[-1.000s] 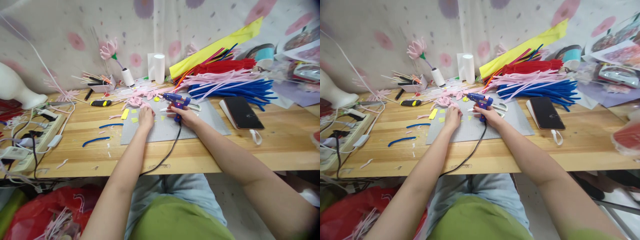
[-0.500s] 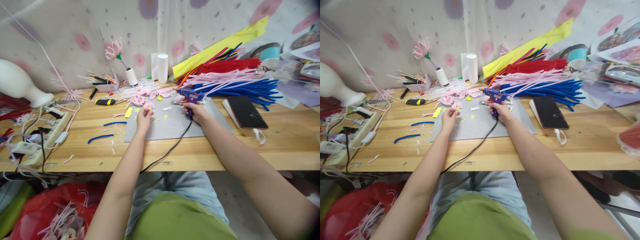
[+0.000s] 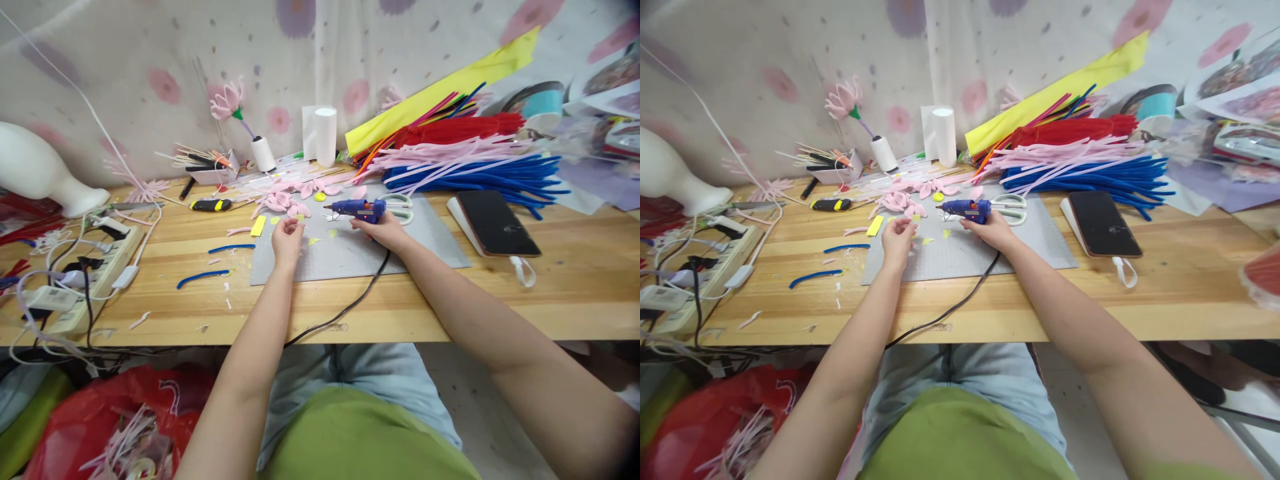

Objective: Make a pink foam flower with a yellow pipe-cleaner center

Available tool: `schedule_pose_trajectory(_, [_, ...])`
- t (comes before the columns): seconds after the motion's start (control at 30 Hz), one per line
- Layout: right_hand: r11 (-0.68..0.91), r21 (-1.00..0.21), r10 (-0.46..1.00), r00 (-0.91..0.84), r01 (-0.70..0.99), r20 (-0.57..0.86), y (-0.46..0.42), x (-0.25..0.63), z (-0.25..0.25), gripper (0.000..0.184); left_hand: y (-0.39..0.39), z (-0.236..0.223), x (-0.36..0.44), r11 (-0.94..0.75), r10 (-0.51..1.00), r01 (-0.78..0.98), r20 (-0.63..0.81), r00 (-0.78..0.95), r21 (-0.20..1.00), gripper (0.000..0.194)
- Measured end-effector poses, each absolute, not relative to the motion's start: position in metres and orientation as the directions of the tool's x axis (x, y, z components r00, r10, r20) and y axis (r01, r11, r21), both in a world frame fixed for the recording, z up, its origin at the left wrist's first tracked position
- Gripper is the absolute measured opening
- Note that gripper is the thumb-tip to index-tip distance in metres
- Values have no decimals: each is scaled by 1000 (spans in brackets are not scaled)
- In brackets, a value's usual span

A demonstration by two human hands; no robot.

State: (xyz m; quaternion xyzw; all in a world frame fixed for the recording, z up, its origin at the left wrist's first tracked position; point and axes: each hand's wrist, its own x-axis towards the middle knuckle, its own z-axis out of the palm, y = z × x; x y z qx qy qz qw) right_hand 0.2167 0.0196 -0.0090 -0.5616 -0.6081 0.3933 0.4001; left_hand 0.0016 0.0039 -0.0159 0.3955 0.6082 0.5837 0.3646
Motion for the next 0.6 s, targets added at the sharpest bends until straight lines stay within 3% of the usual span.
schedule_pose_trajectory(0.2, [68, -908, 998, -33, 413, 60, 19, 217, -11, 37, 6, -16, 1, -11, 903, 38, 26, -429, 999, 17])
schedule_pose_trajectory(0.43, [248, -869, 958, -242, 428, 154, 12, 213, -4, 41, 7, -21, 3, -45, 890, 134, 101, -445, 990, 17])
schedule_pose_trajectory(0.6, [284, -837, 943, -296, 468, 154, 11, 208, -4, 36, 11, -28, 4, -82, 884, 206, 166, -437, 975, 16])
